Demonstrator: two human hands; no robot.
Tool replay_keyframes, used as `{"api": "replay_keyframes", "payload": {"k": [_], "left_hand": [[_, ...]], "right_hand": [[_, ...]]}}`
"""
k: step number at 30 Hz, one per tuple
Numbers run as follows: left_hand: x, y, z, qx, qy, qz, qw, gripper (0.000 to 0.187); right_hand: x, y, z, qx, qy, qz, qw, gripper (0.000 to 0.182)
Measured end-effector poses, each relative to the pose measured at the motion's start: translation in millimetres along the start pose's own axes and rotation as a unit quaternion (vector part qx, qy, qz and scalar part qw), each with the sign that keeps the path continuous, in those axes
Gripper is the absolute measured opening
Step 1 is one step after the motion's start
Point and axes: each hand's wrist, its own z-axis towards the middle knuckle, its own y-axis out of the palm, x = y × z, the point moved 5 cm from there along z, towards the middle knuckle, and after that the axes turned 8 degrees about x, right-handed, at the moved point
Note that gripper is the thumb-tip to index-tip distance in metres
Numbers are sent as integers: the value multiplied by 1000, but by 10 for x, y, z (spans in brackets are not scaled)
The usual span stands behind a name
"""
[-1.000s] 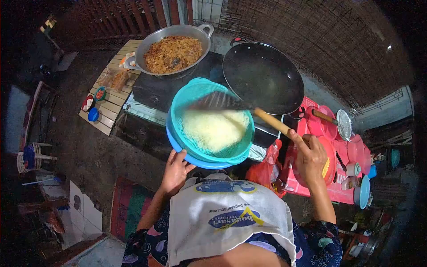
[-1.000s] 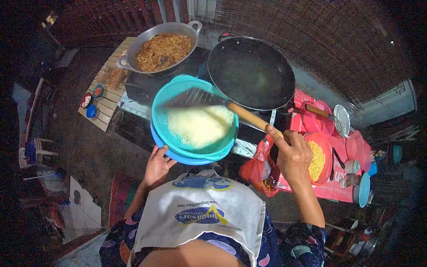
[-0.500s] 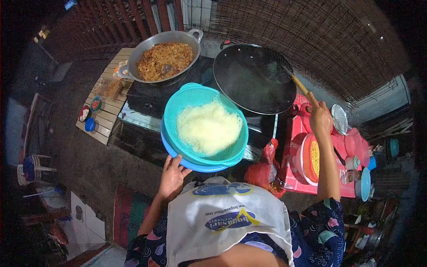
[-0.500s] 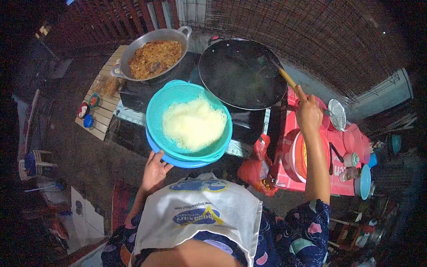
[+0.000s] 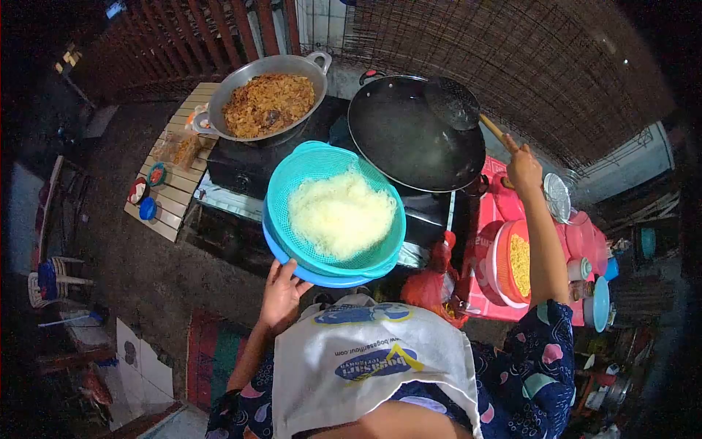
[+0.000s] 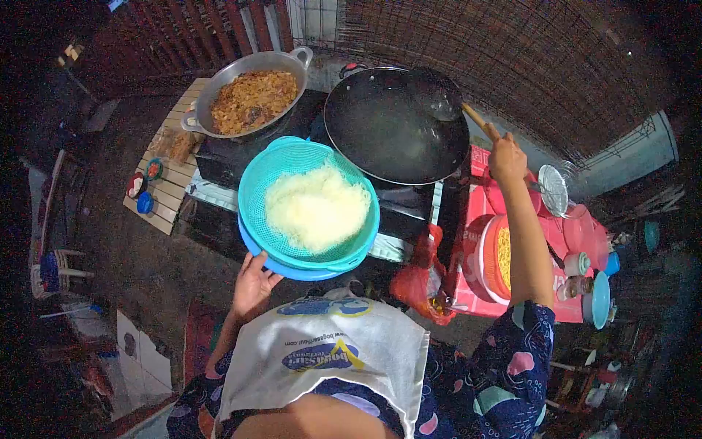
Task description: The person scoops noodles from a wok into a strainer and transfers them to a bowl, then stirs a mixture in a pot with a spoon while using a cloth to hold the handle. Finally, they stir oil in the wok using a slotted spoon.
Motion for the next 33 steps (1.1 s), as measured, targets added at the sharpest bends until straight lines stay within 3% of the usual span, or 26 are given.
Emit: {"api": "replay_keyframes", "payload": {"k": [6, 12, 15, 17, 21, 22, 23, 27, 29, 33], "left_hand": [[3, -12, -8, 4, -2, -15, 1000, 33], [-5, -28, 4, -8, -2, -27, 1000, 32], [1, -17, -6, -1, -6, -24, 1000, 31], [1, -24, -4, 7, -6, -16, 1000, 31], [-23, -73, 30, -5, -4, -15, 1000, 32], [-27, -73, 34, -7, -4, -16, 1000, 33], [-18, -61, 28, -6, -2, -17, 1000, 33], [3, -22, 12, -10, -1, -4, 1000, 32], [13, -22, 0, -4, 0, -2, 1000, 31], [59, 37, -53, -34, 62, 72, 995, 33]], "right_hand": [[-52, 148, 62, -29, -6, 3, 1000, 60], [78, 278, 240, 19, -55, -14, 998, 59], [157, 411, 395, 30, -63, -13, 998, 46], [274, 668, 557, -10, -17, -35, 999, 62], [272, 677, 678, 6, -40, -39, 998, 63], [233, 614, 697, 46, -73, -31, 996, 36], [191, 555, 714, 85, -105, -24, 990, 22], [140, 575, 911, 87, -118, -29, 989, 31], [77, 546, 988, 60, -148, -35, 986, 59], [-64, 308, 1091, 51, -175, -50, 982, 59]]}}
